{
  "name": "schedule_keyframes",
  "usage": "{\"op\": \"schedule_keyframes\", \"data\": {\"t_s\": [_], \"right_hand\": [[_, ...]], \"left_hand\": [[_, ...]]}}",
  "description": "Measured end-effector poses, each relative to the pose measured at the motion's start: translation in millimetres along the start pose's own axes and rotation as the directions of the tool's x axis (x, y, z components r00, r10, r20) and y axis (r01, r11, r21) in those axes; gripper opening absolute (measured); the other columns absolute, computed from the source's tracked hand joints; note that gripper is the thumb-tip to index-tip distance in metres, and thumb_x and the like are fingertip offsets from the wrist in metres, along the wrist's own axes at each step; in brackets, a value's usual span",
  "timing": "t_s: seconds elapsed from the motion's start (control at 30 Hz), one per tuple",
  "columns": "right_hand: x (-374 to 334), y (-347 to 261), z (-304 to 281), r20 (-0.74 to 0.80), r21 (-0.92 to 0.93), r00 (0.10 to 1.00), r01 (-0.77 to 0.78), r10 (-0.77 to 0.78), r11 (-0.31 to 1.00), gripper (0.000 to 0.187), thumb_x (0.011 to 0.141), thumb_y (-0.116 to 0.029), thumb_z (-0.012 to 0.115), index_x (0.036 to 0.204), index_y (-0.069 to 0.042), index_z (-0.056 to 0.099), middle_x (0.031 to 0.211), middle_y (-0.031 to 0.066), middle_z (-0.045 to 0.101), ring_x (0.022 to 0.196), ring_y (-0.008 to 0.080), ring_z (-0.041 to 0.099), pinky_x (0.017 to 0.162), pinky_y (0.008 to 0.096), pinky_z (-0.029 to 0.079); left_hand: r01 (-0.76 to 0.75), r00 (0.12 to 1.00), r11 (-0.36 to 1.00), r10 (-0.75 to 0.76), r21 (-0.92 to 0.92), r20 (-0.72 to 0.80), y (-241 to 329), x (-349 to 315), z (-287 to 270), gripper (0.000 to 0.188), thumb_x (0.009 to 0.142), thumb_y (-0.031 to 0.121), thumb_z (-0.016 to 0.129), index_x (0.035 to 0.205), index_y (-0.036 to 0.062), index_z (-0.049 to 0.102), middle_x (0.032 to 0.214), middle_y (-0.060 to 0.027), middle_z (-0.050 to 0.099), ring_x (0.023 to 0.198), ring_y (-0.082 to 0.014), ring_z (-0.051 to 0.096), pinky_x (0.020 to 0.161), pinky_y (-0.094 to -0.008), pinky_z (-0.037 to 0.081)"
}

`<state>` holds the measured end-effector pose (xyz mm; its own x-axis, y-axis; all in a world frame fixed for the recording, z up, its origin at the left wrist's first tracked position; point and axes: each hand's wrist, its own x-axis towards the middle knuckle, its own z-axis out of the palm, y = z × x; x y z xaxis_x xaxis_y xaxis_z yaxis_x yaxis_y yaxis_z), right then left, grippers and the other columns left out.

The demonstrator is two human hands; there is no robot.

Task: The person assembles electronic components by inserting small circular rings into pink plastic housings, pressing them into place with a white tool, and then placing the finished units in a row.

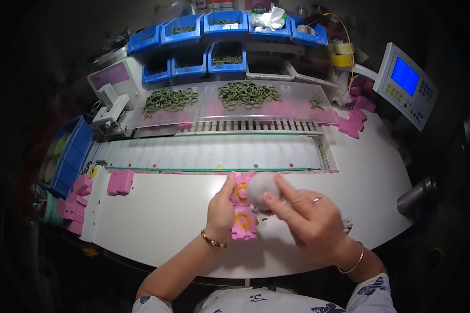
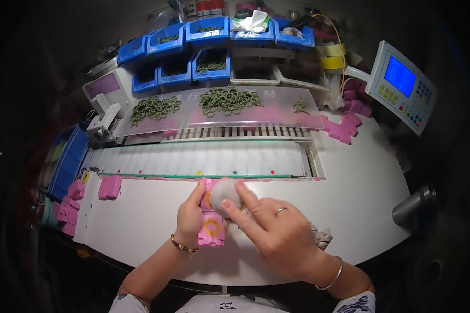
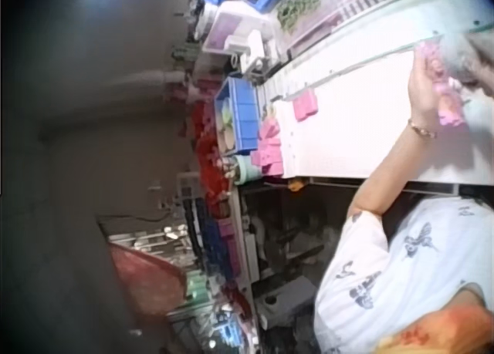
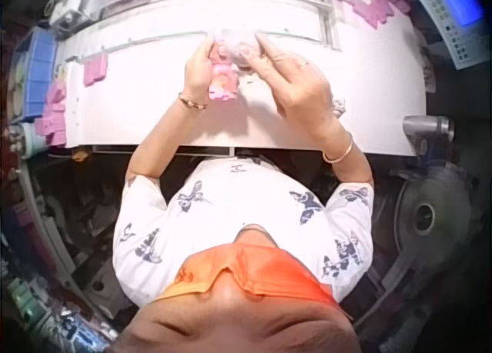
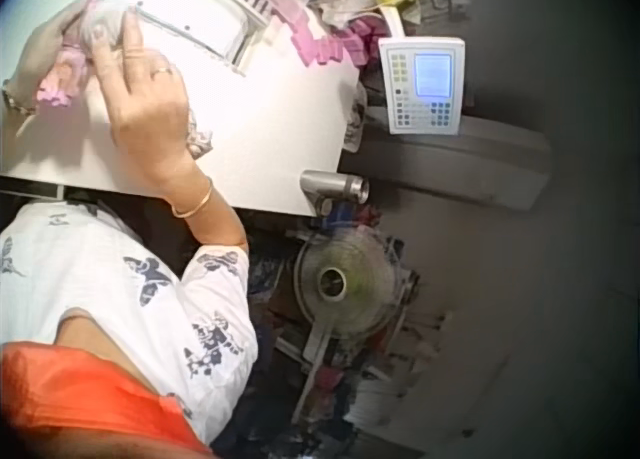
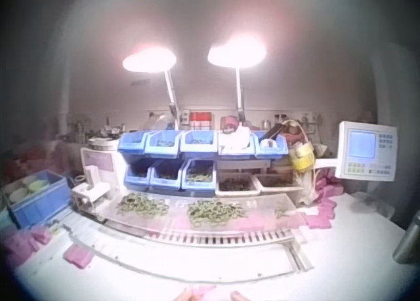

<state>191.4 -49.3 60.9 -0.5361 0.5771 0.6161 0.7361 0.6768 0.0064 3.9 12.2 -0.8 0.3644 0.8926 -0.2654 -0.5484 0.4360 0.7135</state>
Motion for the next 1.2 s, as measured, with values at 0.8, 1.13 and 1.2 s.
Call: {"op": "schedule_keyframes", "data": {"t_s": [0.8, 1.13, 1.2], "right_hand": [[-7, -13, -9, 0.218, 0.226, 0.975, -0.010, -0.041, 0.974, 0.061, 0.072, -0.005, 0.063, 0.133, -0.007, 0.058, 0.133, 0.0258, 0.056, 0.074, 0.0219, 0.065, 0.072, 0.0322, 0.054], [-14, -24, 8, 0.173, 0.096, 0.980, 0.087, -0.103, 0.992, 0.057, 0.076, -0.009, 0.060, 0.132, -0.011, 0.060, 0.132, 0.0215, 0.059, 0.073, 0.0165, 0.060, 0.071, 0.0278, 0.051], [-17, -15, 2, 0.217, 0.059, 0.976, 0.020, -0.032, 0.998, 0.056, 0.075, -0.011, 0.061, 0.131, -0.012, 0.061, 0.132, 0.0222, 0.059, 0.074, 0.0192, 0.062, 0.072, 0.0300, 0.052]], "left_hand": [[-0.579, 0.809, 0.695, 0.556, 0.426, 0.193, 5, -20, -8, 0.064, 0.106, 0.043, 0.029, 0.141, -0.0106, 0.036, 0.117, -0.0208, 0.064, 0.090, -0.0129, 0.055, 0.085, -0.0283, 0.047], [-0.734, 0.679, 0.605, 0.671, 0.309, 0.298, 2, -19, -9, 0.062, 0.103, 0.044, 0.042, 0.140, -0.0049, 0.037, 0.116, -0.0195, 0.062, 0.099, -0.0175, 0.061, 0.080, -0.0263, 0.050], [-0.737, 0.667, 0.615, 0.727, 0.281, 0.160, 9, -13, -4, 0.051, 0.104, 0.046, 0.039, 0.127, 0.0013, 0.044, 0.102, -0.0191, 0.066, 0.075, -0.0120, 0.057, 0.064, -0.0253, 0.052]]}}
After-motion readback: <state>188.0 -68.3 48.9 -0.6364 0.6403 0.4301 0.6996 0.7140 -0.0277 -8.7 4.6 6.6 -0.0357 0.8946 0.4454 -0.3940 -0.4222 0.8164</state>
